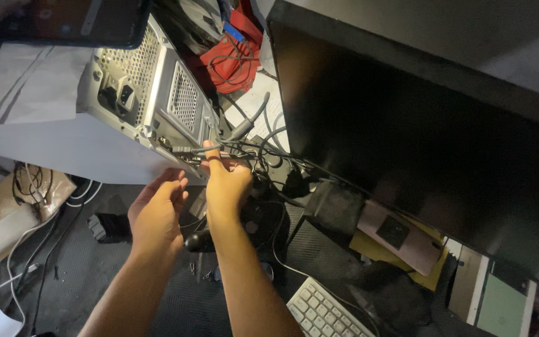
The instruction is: The person connects and disconnects several cables to the back of a desktop computer tower. They handle multiple black cables, plugging them into ports and then unplugging them again, repeating the process several times.
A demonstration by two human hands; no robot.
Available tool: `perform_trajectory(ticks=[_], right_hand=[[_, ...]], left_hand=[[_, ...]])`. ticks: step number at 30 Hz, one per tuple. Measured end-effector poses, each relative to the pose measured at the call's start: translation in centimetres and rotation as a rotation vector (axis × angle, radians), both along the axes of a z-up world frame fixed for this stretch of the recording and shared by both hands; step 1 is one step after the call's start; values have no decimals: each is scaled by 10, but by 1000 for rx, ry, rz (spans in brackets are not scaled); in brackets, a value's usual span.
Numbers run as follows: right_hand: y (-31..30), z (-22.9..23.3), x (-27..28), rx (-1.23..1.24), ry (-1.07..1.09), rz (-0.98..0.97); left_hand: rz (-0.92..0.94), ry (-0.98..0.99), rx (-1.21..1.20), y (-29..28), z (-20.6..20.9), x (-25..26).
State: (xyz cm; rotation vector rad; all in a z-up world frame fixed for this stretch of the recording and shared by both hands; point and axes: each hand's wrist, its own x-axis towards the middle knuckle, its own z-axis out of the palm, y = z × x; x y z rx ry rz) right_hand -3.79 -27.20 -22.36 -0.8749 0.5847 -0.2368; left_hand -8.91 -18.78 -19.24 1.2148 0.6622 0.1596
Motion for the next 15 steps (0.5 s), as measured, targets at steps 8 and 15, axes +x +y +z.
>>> perform_trajectory(ticks=[8,15], right_hand=[[10,1,6,-47,93,48],[21,3,10,-35,94,67]], left_hand=[[9,-3,-17,8,5,7],[13,-10,-48,12,0,11]])
